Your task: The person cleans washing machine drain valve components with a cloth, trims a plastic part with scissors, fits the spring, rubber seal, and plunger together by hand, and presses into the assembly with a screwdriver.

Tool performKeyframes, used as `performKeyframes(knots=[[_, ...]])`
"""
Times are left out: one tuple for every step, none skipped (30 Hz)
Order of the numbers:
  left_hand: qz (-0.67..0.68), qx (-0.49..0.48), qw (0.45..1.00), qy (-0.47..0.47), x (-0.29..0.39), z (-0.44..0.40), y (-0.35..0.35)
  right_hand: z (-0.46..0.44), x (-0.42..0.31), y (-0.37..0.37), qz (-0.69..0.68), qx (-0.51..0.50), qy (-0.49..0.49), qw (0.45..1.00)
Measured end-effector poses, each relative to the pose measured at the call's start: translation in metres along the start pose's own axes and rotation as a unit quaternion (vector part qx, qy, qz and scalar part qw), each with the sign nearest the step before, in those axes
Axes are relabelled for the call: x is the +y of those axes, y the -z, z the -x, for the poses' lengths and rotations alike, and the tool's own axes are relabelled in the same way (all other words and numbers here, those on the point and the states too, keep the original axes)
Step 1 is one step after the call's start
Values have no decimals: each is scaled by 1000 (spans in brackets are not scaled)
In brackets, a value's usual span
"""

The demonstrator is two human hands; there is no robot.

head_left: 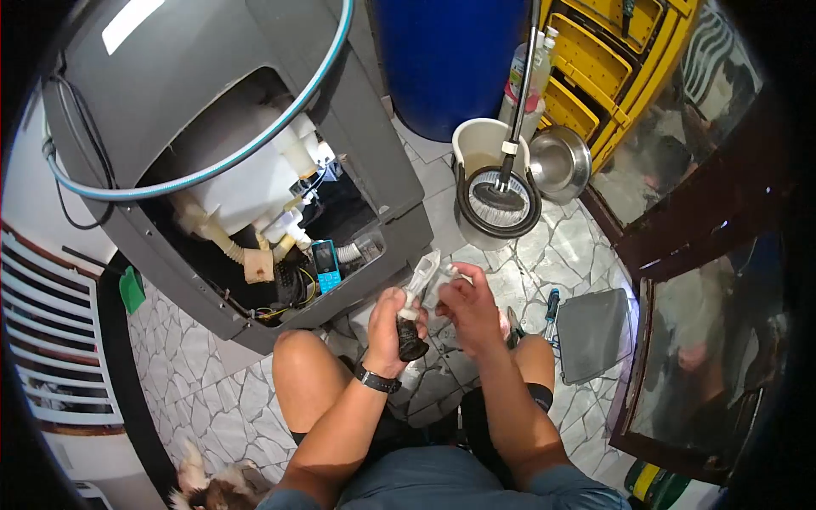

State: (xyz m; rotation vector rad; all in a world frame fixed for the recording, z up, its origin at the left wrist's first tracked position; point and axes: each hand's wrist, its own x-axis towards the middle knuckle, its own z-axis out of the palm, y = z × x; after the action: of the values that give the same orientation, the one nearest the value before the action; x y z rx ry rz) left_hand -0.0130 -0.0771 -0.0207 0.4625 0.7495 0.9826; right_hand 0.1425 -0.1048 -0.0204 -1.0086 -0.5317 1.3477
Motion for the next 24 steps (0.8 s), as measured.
performKeyframes(knots=[[11, -12, 1000, 1, -1, 1, 0, -2, 4, -6, 17, 7, 31, 999], [5, -15, 1000, 2, -1, 1, 0, -2, 8, -9, 12, 8, 35, 999], [-15, -12, 1000, 0, 1, 2, 0, 0, 12, -10, -7, 3, 26, 1000], [-33, -10, 999, -1, 2, 2, -1, 2, 14, -10, -25, -2, 17, 1000], [-41, -12, 999, -9, 0, 2, 0, 3, 14, -11, -33, 4, 26, 999], [-43, -14, 999, -9, 0, 3, 0, 4, 14, -11, -35, 4, 29, 999], [-56, -12, 998, -13, -1, 3, -1, 4, 13, -12, -34, 19, 50, 998], [-70, -9, 997, -17, -1, 4, -2, 4, 13, -12, -33, 33, 70, 996], [-70, -11, 997, -18, -2, 4, -3, 4, 12, -11, -33, 32, 72, 996], [-83, -9, 996, -27, -3, 4, -4, 4, 11, -10, -24, 37, 78, 996], [-97, -7, 995, -35, -4, 4, -4, 4, 10, -8, -15, 41, 85, 995], [-96, -9, 995, -37, -5, 4, -4, 4, 10, -5, -15, 40, 87, 995], [-94, -9, 995, -28, -6, 4, -2, 3, 13, -1, -15, 26, 86, 996], [-92, -10, 996, -19, -6, 3, -1, 2, 14, 1, -16, 11, 84, 996], [-91, -11, 996, -20, -7, 2, 0, 2, 14, 1, -15, 11, 85, 996], [-84, -17, 996, -11, -7, 2, 1, 3, 13, 1, -23, 7, 73, 997], [-77, -23, 997, -3, -7, 2, 2, 3, 13, 2, -30, 3, 61, 998], [-77, -23, 997, -4, -6, 2, 2, 4, 13, 2, -30, 2, 62, 998], [-87, -22, 996, -4, -6, 2, 1, 4, 12, 3, -33, 6, 60, 998], [-97, -21, 995, -5, -5, 2, 0, 4, 11, 3, -36, 11, 58, 998], [-97, -23, 995, -5, -5, 2, -1, 3, 11, 4, -36, 11, 60, 997], [-108, -19, 994, -5, -4, 3, -2, 2, 11, 5, -36, 18, 65, 997], [-119, -14, 993, -4, -5, 3, -3, 1, 12, 7, -35, 24, 70, 997], [-119, -16, 993, -3, -5, 3, -2, 1, 13, 8, -35, 25, 72, 997]])
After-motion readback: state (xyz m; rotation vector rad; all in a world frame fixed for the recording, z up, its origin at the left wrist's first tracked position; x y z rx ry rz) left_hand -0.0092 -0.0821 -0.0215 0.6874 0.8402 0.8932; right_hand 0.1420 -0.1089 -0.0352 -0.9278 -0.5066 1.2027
